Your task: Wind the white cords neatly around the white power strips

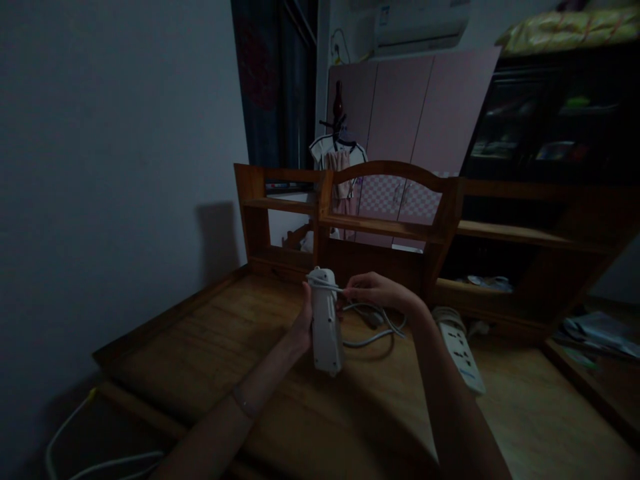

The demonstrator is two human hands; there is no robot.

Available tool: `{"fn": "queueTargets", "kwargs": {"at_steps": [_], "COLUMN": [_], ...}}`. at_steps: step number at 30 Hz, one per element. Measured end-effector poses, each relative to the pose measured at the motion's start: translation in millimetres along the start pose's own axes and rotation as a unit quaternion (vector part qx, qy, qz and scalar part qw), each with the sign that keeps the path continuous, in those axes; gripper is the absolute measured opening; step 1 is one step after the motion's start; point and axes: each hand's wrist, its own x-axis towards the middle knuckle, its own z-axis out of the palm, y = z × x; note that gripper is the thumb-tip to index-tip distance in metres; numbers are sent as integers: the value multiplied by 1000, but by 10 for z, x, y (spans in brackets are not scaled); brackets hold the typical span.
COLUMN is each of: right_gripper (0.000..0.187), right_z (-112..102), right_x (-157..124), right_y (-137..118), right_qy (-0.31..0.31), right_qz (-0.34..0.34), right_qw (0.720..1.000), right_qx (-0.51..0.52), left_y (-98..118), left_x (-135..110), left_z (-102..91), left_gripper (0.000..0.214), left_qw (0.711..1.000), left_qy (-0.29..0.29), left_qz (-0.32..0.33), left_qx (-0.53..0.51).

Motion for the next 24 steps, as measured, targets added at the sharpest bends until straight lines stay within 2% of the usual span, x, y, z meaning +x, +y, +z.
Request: {"fn": "queueTargets", "kwargs": {"at_steps": [4, 7, 10, 14, 24], "right_gripper": [51, 48, 46, 46, 43], "right_z": [-45, -56, -16, 49, -2], "right_x": [-44, -73, -77, -37, -23], "right_y": [38, 36, 24, 63, 127], "right_qy": [-65, -114, -157, -174, -170], "right_qz": [47, 33, 11, 14, 8], "right_qw": [997, 993, 985, 979, 983], "right_qx": [0, 20, 67, 106, 66], "left_y": [30, 32, 19, -22, 26], "left_x": [-42, -37, -24, -28, -50], "left_z": [56, 60, 27, -18, 8], "left_gripper": [83, 84, 85, 82, 93], "left_qw": [997, 993, 988, 980, 987], "left_qy": [-45, -111, -146, -185, -149], "left_qz": [35, 2, -34, -46, -54], "left_qx": [-47, -48, -33, -47, 8]}}
